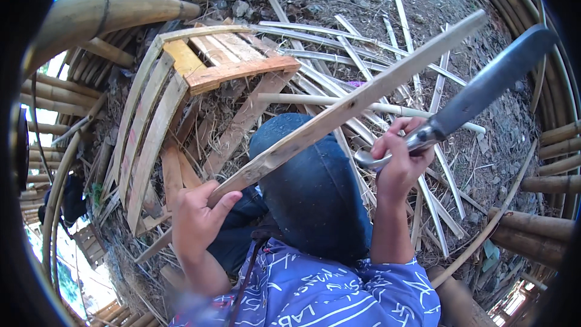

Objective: The person shaves a long bamboo strip with a machete and then uses a small knife to scrape and smooth the surface of the strip.

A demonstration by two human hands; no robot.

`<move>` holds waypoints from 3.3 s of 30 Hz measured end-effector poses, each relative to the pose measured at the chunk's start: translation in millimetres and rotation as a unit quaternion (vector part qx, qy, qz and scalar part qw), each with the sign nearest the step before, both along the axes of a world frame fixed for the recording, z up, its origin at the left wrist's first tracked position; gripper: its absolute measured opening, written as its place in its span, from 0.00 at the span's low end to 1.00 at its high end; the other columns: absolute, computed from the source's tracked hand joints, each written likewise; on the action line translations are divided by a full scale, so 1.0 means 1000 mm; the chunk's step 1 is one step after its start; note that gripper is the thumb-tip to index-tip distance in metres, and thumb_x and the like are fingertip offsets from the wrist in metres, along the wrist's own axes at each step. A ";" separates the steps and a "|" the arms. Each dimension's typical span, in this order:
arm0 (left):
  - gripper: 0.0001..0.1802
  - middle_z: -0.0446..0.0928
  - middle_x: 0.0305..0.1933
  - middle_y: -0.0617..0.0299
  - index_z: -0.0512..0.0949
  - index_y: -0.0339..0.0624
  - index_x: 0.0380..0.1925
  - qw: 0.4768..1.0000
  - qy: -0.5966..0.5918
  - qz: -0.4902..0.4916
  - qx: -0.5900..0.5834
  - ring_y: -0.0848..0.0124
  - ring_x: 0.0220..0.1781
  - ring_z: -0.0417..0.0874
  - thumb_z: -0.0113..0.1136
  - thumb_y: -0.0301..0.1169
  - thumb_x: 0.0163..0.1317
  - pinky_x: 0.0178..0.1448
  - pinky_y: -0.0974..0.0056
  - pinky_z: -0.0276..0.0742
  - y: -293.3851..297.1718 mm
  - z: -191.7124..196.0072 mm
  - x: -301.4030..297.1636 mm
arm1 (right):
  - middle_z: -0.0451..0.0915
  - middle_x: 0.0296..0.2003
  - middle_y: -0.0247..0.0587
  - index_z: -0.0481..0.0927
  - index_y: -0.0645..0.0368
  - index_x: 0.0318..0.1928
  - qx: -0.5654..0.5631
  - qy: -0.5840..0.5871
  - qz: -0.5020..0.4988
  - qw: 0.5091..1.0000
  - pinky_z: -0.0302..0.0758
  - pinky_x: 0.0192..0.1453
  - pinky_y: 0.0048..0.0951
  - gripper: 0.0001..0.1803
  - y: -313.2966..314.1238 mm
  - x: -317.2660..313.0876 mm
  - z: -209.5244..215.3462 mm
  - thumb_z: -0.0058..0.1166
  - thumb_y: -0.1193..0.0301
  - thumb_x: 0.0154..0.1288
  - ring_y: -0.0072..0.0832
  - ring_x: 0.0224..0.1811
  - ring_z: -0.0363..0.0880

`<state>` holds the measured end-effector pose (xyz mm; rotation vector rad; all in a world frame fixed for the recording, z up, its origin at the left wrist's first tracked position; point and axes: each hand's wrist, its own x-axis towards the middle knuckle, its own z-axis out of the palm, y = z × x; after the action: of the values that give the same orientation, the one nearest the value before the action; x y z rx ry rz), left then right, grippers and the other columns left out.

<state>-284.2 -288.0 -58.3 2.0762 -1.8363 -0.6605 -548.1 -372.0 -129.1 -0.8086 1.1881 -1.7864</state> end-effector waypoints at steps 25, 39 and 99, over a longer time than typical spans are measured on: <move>0.27 0.68 0.13 0.46 0.70 0.38 0.17 0.999 -0.049 -0.002 0.004 0.47 0.17 0.71 0.60 0.51 0.59 0.21 0.53 0.62 -0.025 0.008 -0.035 | 0.72 0.21 0.46 0.73 0.61 0.28 0.058 0.551 0.028 0.832 0.69 0.28 0.38 0.08 -0.025 -0.070 -0.062 0.48 0.84 0.44 0.43 0.22 0.73; 0.27 0.66 0.13 0.45 0.68 0.36 0.18 0.999 0.024 -0.013 0.047 0.45 0.17 0.67 0.62 0.49 0.59 0.21 0.55 0.60 -0.040 0.003 -0.037 | 0.75 0.25 0.48 0.73 0.61 0.28 0.039 0.535 -0.091 0.839 0.74 0.35 0.39 0.09 -0.002 -0.124 -0.175 0.49 0.83 0.42 0.47 0.29 0.77; 0.18 0.62 0.13 0.65 0.69 0.34 0.23 0.986 0.060 0.157 0.009 0.79 0.16 0.61 0.54 0.36 0.66 0.21 0.67 0.55 -0.091 -0.043 0.019 | 0.84 0.44 0.38 0.85 0.52 0.40 0.176 0.794 0.450 0.369 0.80 0.48 0.36 0.10 -0.266 -0.017 -0.281 0.53 0.69 0.62 0.34 0.47 0.83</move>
<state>-265.6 -379.3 -101.3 2.2176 -1.4028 -0.7006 -565.1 -638.3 -410.3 -2.3596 1.3817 0.7510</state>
